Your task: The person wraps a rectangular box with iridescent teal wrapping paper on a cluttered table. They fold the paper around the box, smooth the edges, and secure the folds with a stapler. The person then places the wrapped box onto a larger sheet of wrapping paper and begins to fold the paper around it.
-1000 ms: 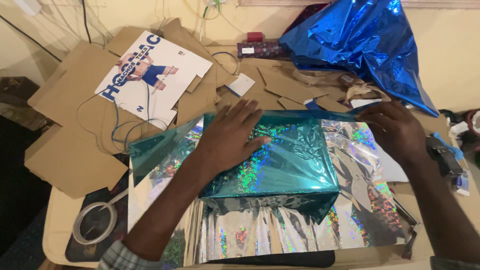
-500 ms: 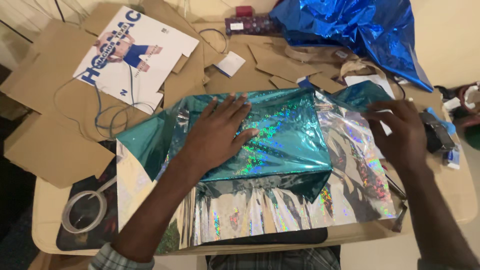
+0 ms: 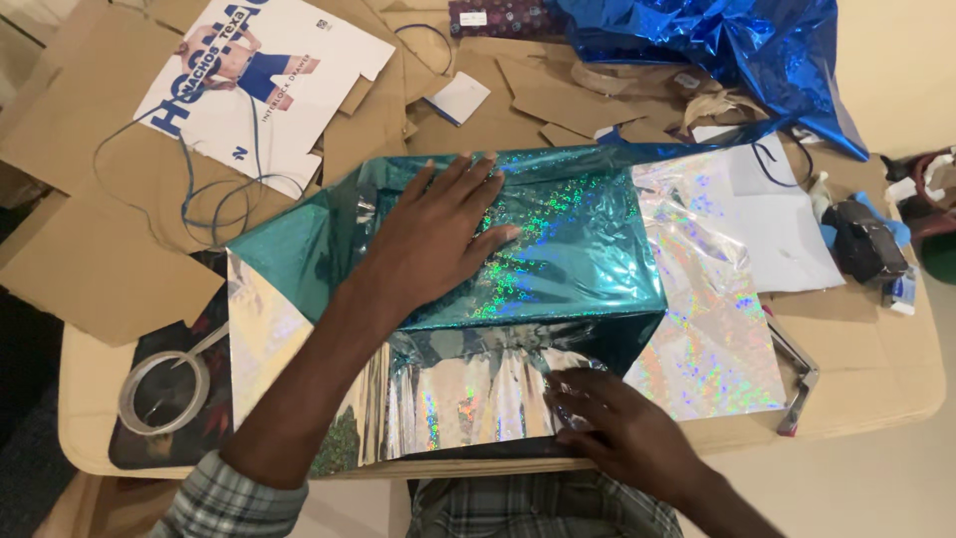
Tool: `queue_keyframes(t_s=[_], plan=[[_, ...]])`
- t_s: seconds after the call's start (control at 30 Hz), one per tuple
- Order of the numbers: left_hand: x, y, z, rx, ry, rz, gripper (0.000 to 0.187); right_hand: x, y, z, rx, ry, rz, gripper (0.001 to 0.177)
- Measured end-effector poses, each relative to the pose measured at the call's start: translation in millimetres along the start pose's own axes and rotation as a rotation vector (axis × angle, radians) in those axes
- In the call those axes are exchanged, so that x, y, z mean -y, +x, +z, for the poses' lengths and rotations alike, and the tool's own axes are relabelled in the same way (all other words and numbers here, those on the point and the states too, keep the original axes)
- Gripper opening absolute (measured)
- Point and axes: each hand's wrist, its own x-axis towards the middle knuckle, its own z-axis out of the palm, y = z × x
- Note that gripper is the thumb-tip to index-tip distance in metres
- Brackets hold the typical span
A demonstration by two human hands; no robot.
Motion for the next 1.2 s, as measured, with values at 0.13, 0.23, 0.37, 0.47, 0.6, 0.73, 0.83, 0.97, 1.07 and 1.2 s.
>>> queue_keyframes(t_s=[0.13, 0.23, 0.37, 0.47, 0.6, 0.73, 0.83, 0.97, 1.07, 1.2], plan=[[0, 0, 0, 0.006, 0.0, -0.005, 0.066, 5, 6, 9, -0.084, -0.153, -0.157, 0.028], [0, 0, 0, 0.024, -0.019, -0.021, 0.068, 1, 6, 12, -0.094, -0.202, -0.176, 0.023], [-3, 0, 2, 0.03, -0.027, -0.029, 0.072, -4, -1, 16, -0.081, -0.114, -0.163, 0.024], [-5, 0, -1, 0.018, -0.036, -0.027, 0.072, -8, -17, 11, -0.054, 0.003, -0.089, 0.024], [-6, -1, 0, 0.017, -0.02, -0.011, 0.069, -40, -47, -21, -0.334, 0.093, 0.309, 0.016], [-5, 0, -1, -0.009, -0.008, -0.023, 0.066, -99, -56, -77, -0.687, -0.183, 0.549, 0.024], [-7, -3, -2, -0.023, 0.005, -0.016, 0.066, -131, -66, -99, -0.505, -0.578, 0.521, 0.039], [-11, -2, -4, -0.052, 0.016, -0.018, 0.063, -160, -70, -96, -0.423, -0.46, 0.597, 0.029], [-12, -2, -6, -0.092, 0.026, 0.003, 0.063, -175, -81, -87, -0.388, -0.42, 0.647, 0.033], [-13, -4, -5, -0.113, 0.005, -0.011, 0.057, -195, -111, -90, -0.47, -0.212, 0.78, 0.034]])
